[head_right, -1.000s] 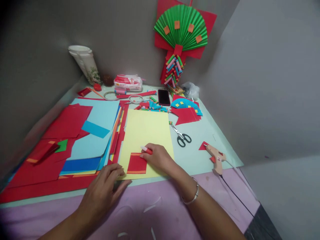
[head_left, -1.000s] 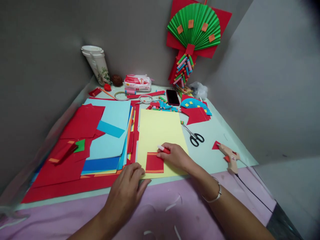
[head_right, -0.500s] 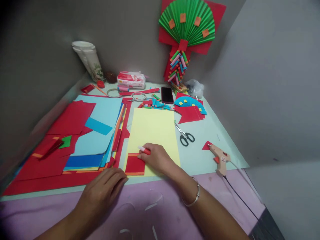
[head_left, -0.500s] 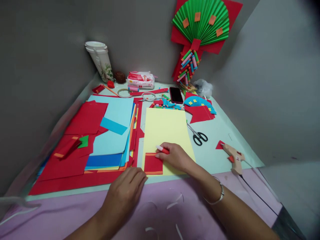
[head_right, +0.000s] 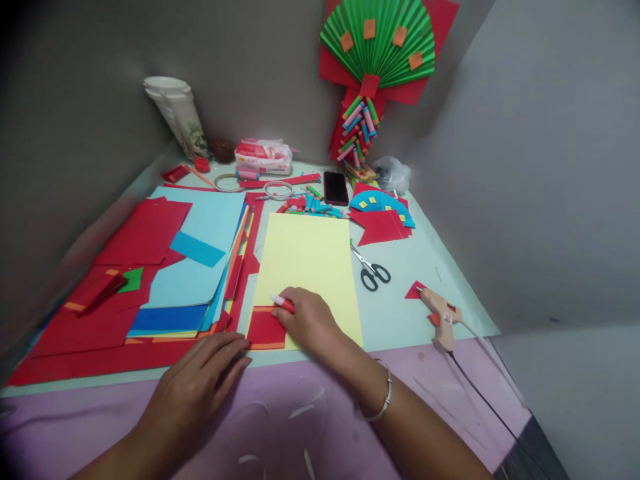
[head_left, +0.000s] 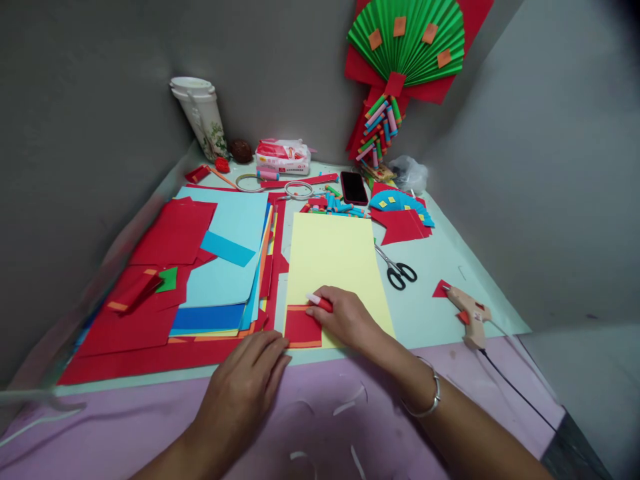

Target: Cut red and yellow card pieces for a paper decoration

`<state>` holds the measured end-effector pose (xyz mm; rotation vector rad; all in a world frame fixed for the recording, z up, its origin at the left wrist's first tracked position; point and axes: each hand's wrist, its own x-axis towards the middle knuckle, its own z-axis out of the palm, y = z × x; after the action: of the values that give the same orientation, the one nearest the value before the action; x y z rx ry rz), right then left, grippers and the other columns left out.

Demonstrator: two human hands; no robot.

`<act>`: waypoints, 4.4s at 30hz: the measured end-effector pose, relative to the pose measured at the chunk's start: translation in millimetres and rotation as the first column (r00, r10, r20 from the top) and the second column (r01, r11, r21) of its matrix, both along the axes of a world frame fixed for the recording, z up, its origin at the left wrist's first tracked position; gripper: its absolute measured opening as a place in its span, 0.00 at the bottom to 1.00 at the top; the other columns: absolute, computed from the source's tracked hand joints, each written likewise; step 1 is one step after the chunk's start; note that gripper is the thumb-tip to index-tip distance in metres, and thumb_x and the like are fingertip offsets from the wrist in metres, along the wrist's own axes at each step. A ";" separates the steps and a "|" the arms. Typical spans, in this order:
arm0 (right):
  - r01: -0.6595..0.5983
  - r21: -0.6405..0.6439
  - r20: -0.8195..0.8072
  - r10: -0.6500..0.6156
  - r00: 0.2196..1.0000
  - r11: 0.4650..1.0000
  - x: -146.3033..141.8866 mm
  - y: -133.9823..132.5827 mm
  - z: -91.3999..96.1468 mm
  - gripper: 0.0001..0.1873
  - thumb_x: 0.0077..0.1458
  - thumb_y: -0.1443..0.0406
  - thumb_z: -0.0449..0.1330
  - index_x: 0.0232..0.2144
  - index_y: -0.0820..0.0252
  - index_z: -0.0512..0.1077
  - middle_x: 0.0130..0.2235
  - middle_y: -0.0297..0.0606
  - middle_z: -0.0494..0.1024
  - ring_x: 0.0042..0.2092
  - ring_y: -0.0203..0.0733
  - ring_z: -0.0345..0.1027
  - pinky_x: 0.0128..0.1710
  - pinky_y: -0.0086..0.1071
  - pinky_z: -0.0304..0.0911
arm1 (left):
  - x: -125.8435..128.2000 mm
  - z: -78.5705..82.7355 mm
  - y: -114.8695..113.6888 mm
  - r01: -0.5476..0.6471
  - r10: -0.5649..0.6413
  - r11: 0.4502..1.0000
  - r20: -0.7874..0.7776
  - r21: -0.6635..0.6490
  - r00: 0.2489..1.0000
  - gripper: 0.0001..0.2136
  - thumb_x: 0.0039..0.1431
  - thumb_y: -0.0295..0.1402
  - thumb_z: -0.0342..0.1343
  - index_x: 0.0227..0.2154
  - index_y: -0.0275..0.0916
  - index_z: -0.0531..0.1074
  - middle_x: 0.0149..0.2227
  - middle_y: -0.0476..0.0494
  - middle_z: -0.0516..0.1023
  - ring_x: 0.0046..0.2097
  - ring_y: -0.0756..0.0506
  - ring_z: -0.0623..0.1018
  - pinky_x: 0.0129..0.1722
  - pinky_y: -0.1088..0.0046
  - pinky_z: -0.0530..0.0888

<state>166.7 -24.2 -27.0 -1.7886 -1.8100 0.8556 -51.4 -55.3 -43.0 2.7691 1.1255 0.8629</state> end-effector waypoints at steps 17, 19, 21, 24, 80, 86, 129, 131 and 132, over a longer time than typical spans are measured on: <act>0.027 0.106 0.011 -0.028 1.000 0.994 2.3 3.1 5.3 0.02 0.57 0.65 0.61 0.32 0.56 0.74 0.33 0.33 0.76 0.35 0.39 0.68 0.35 0.29 0.58 | -8.1 -6.9 8.2 0.113 -0.113 0.993 0.022 -0.017 0.993 0.10 0.63 0.22 0.51 0.43 0.36 0.74 0.41 0.41 0.80 0.43 0.43 0.77 0.47 0.64 0.74; 0.119 0.143 0.006 -0.121 0.993 0.983 19.3 11.5 14.3 0.04 0.57 0.63 0.61 0.35 0.55 0.74 0.34 0.33 0.78 0.35 0.39 0.70 0.36 0.28 0.59 | -9.0 -7.4 9.1 0.121 -0.121 0.993 0.013 -0.009 0.993 0.10 0.62 0.21 0.51 0.43 0.35 0.74 0.41 0.41 0.80 0.43 0.43 0.77 0.45 0.65 0.74; 0.238 0.174 0.097 -0.257 0.961 0.956 45.6 25.0 22.4 0.10 0.58 0.58 0.60 0.39 0.56 0.74 0.36 0.34 0.79 0.36 0.41 0.71 0.36 0.30 0.60 | -8.9 -7.5 9.9 0.119 -0.119 0.993 0.000 0.002 0.993 0.10 0.62 0.21 0.51 0.42 0.35 0.74 0.41 0.41 0.80 0.42 0.43 0.76 0.44 0.65 0.74; 0.366 0.251 0.301 -0.432 0.850 0.896 92.8 51.4 26.4 0.16 0.61 0.61 0.55 0.49 0.60 0.71 0.43 0.43 0.78 0.42 0.47 0.71 0.39 0.33 0.61 | -8.1 -6.3 10.3 0.114 -0.114 0.993 -0.013 0.026 0.993 0.09 0.63 0.22 0.50 0.41 0.35 0.74 0.40 0.41 0.80 0.42 0.42 0.76 0.44 0.64 0.73; -0.502 0.539 0.481 0.243 0.842 0.676 11.8 -64.4 -43.3 0.17 0.59 0.75 0.56 0.50 0.67 0.71 0.53 0.51 0.75 0.57 0.53 0.66 0.52 0.44 0.70 | -6.2 -11.3 4.8 0.107 -0.101 0.992 -0.081 0.068 0.992 0.11 0.62 0.22 0.50 0.44 0.33 0.74 0.49 0.33 0.79 0.51 0.38 0.77 0.50 0.56 0.74; -0.476 0.559 0.422 0.261 0.868 0.678 12.4 -63.6 -36.4 0.14 0.62 0.73 0.56 0.50 0.66 0.71 0.52 0.51 0.76 0.57 0.51 0.67 0.53 0.44 0.69 | -1.3 -5.1 2.5 0.113 -0.106 0.990 -0.086 0.086 0.991 0.09 0.63 0.25 0.51 0.43 0.33 0.75 0.46 0.35 0.81 0.47 0.39 0.79 0.49 0.57 0.74; -0.434 0.443 0.355 0.291 0.889 0.785 13.7 -61.3 -18.1 0.16 0.62 0.65 0.58 0.51 0.63 0.72 0.56 0.49 0.72 0.59 0.53 0.63 0.57 0.47 0.64 | -2.8 -8.5 1.6 0.077 -0.079 0.994 -0.023 -0.080 0.997 0.18 0.62 0.32 0.56 0.55 0.34 0.67 0.52 0.34 0.77 0.52 0.39 0.77 0.51 0.58 0.75; -0.423 0.454 0.357 0.274 0.893 0.785 12.7 -60.9 -20.6 0.16 0.62 0.65 0.58 0.51 0.64 0.72 0.55 0.51 0.72 0.58 0.54 0.64 0.56 0.47 0.64 | -2.9 -9.4 2.2 0.056 -0.058 0.993 -0.019 -0.108 0.998 0.19 0.63 0.33 0.56 0.56 0.35 0.66 0.54 0.33 0.76 0.53 0.39 0.76 0.51 0.59 0.75; -0.421 0.457 0.359 0.271 0.893 0.784 12.5 -60.7 -20.9 0.16 0.62 0.65 0.58 0.50 0.64 0.72 0.55 0.51 0.72 0.58 0.54 0.64 0.56 0.47 0.65 | -2.9 -9.7 2.4 0.048 -0.050 0.991 -0.016 -0.122 0.999 0.19 0.62 0.33 0.56 0.56 0.35 0.66 0.54 0.33 0.75 0.54 0.39 0.76 0.52 0.59 0.75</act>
<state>179.2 -84.9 -47.9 -1.2757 -2.3247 0.1742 -54.3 -52.9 -52.7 2.6996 1.0694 0.7384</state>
